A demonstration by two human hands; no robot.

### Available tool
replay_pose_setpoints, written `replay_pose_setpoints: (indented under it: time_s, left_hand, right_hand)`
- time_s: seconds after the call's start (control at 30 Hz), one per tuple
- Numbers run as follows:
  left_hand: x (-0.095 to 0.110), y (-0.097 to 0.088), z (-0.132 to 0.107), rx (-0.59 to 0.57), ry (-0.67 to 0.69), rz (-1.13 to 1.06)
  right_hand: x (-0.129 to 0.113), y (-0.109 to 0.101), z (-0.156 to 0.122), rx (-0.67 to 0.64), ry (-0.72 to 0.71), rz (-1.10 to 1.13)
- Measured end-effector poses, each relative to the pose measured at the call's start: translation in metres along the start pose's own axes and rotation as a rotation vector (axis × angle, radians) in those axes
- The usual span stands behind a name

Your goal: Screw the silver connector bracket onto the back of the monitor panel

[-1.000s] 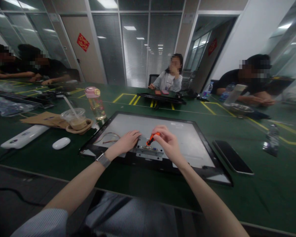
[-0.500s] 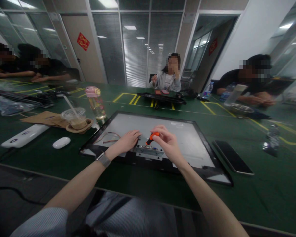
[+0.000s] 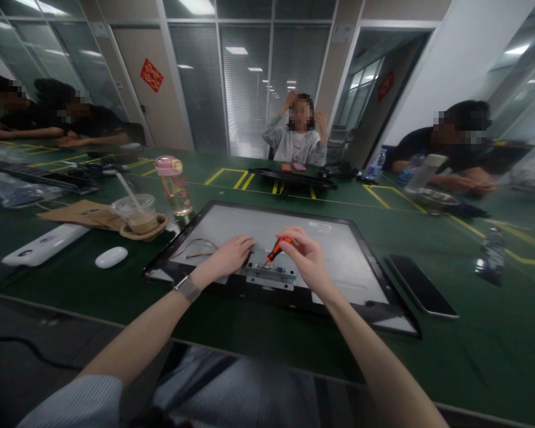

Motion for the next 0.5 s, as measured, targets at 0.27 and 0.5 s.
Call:
replay_pose_setpoints:
  time_s: [0.27,0.5]
  left_hand:
    - [0.001,-0.002,-0.002,-0.018,-0.005,0.007]
    - [0.000,-0.001,-0.001,-0.005,-0.009,-0.003]
  right_hand:
    - [-0.012,0.005,-0.002,-0.039,-0.030,-0.094]
    - [-0.010,0.007,-0.003,0.057,-0.046,-0.029]
Point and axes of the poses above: each hand's wrist, its own z-axis towards the middle knuckle, its own y-axis out of the palm, x = y × z, the point moved 1 cm from there along z, towards the middle knuckle, and after that the axes turned 7 degrees about y, right-handed, at the moved point
